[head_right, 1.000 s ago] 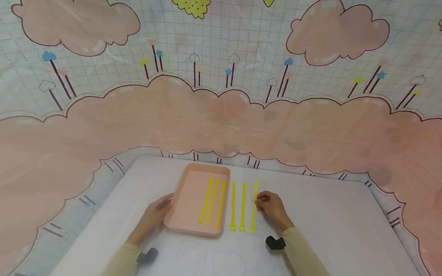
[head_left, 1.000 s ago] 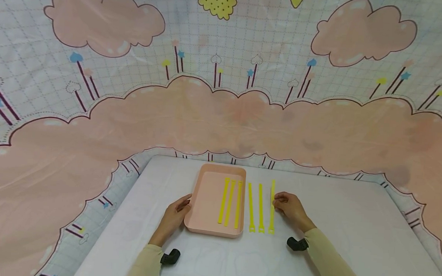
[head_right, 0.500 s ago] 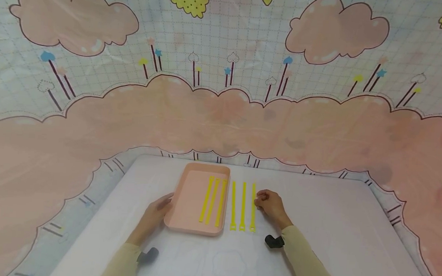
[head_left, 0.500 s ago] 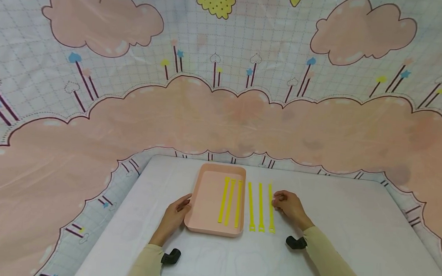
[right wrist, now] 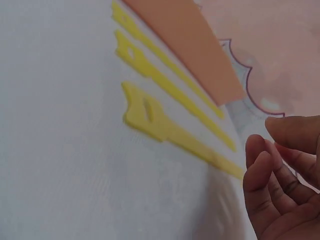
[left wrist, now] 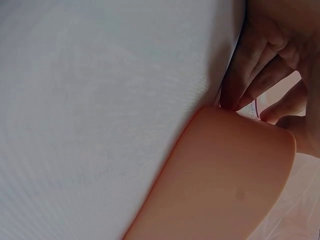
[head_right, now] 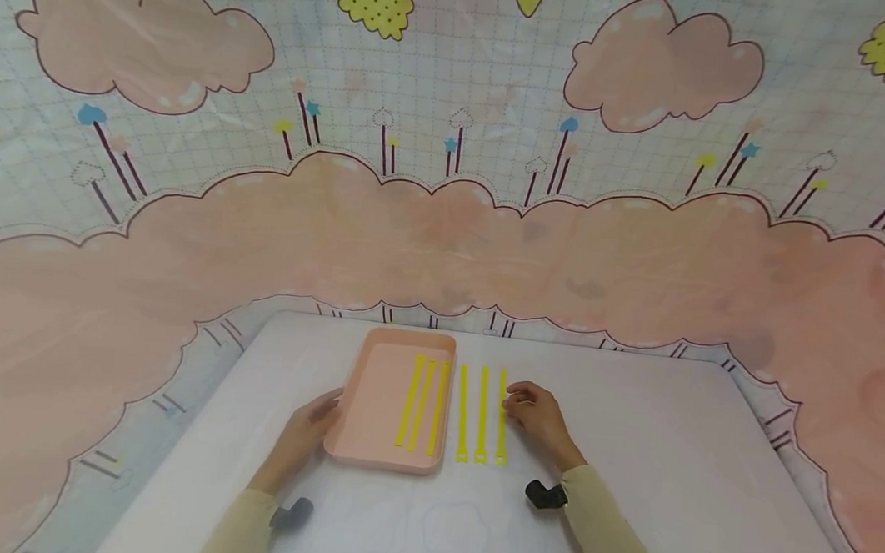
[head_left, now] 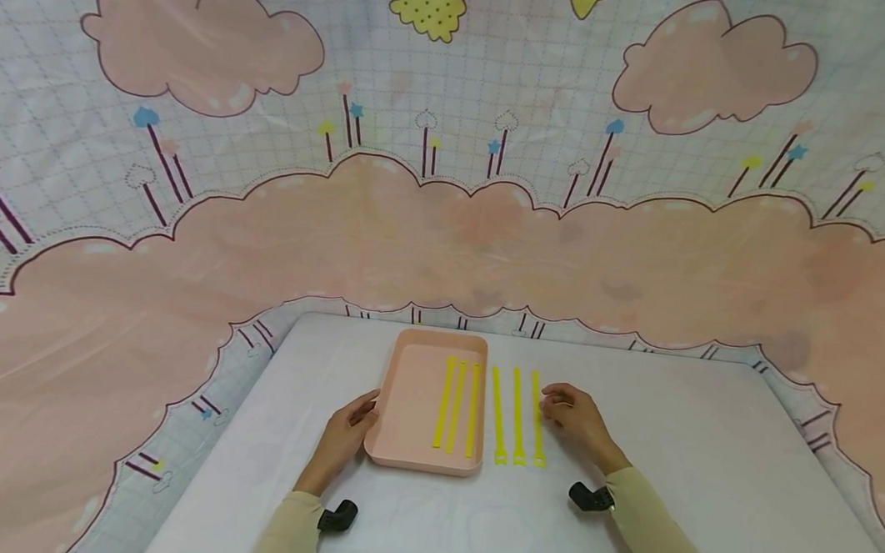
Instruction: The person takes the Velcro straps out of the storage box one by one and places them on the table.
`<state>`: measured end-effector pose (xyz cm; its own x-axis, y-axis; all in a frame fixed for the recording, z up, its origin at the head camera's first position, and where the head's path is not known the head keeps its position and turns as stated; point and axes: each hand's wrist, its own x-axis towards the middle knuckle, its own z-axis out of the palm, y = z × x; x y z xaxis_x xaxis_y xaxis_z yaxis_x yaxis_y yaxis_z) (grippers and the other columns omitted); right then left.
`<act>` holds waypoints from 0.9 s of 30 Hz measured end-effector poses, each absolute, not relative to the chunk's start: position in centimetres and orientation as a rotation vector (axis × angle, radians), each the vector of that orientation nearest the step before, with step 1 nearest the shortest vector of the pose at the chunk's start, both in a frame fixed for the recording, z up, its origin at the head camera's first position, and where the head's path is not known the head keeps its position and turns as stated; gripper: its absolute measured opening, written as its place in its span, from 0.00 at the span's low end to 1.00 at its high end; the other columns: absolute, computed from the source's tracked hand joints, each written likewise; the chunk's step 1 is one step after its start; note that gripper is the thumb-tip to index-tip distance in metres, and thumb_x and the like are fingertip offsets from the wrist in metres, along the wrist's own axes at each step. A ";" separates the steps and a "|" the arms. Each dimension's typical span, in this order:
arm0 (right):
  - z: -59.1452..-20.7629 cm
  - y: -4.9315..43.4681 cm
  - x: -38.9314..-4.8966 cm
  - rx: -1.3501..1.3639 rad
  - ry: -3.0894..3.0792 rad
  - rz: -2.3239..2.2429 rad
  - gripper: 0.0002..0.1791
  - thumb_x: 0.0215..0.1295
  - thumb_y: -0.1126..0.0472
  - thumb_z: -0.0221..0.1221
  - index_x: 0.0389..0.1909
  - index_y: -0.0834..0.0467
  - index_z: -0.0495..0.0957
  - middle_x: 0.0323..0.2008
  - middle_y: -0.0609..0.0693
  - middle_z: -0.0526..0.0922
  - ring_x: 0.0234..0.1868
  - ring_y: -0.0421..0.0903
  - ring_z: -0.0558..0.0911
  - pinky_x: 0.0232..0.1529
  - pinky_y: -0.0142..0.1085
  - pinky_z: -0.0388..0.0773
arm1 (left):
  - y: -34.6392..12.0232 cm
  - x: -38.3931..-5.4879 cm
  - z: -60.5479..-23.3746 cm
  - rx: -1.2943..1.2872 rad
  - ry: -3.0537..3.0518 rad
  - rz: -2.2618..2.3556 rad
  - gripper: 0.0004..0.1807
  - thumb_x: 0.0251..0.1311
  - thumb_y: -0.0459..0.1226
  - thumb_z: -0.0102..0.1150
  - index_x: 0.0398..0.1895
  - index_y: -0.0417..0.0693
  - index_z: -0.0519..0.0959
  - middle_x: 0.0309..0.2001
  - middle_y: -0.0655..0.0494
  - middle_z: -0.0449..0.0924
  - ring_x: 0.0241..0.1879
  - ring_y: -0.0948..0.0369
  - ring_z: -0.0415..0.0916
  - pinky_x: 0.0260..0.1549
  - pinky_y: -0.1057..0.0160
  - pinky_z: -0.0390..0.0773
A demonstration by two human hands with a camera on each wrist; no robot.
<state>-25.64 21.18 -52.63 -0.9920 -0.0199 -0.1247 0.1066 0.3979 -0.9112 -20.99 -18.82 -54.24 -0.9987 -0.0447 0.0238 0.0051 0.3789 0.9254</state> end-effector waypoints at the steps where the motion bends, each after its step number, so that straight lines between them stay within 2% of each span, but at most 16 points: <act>1: -52.4 21.0 -25.5 0.074 2.525 -1.674 0.15 0.65 0.66 0.59 0.52 0.64 0.76 0.39 0.55 0.81 0.33 0.43 0.80 0.31 0.32 0.78 | -18.8 -21.0 -54.2 0.037 -2.573 -1.724 0.23 0.69 0.37 0.55 0.67 0.49 0.72 0.61 0.38 0.76 0.61 0.45 0.74 0.62 0.48 0.74; 13: -49.5 19.5 -24.0 -0.080 2.514 -1.756 0.17 0.65 0.63 0.62 0.52 0.66 0.75 0.41 0.58 0.83 0.34 0.41 0.82 0.32 0.32 0.80 | -18.7 -20.7 -53.6 0.050 -2.590 -1.699 0.23 0.70 0.36 0.54 0.68 0.47 0.72 0.61 0.37 0.76 0.61 0.45 0.75 0.62 0.48 0.74; 16: -48.7 19.0 -23.5 -0.143 2.499 -1.775 0.18 0.65 0.64 0.63 0.53 0.68 0.75 0.42 0.60 0.83 0.35 0.43 0.83 0.32 0.32 0.80 | -18.6 -20.7 -53.6 0.047 -2.592 -1.694 0.23 0.70 0.36 0.54 0.68 0.46 0.72 0.60 0.37 0.77 0.61 0.45 0.75 0.62 0.48 0.74; 23: -47.5 17.9 -22.8 -0.244 2.496 -1.792 0.16 0.64 0.66 0.62 0.52 0.66 0.76 0.43 0.62 0.82 0.38 0.56 0.83 0.32 0.34 0.81 | -18.5 -20.7 -53.4 0.047 -2.582 -1.695 0.23 0.69 0.35 0.54 0.67 0.46 0.72 0.60 0.37 0.77 0.60 0.44 0.75 0.62 0.47 0.73; 27: -47.1 17.2 -22.5 -0.263 2.477 -1.812 0.17 0.64 0.65 0.63 0.51 0.65 0.76 0.43 0.61 0.82 0.37 0.54 0.83 0.33 0.37 0.82 | -18.5 -20.7 -53.5 0.053 -2.584 -1.681 0.23 0.69 0.34 0.54 0.67 0.45 0.72 0.59 0.37 0.78 0.60 0.44 0.75 0.61 0.47 0.74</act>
<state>-22.52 17.21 -47.11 -0.9836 -0.1731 0.0510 -0.1011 0.2941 -0.9504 -20.68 -18.46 -53.47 -0.9977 -0.0605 0.0303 0.0032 0.4050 0.9143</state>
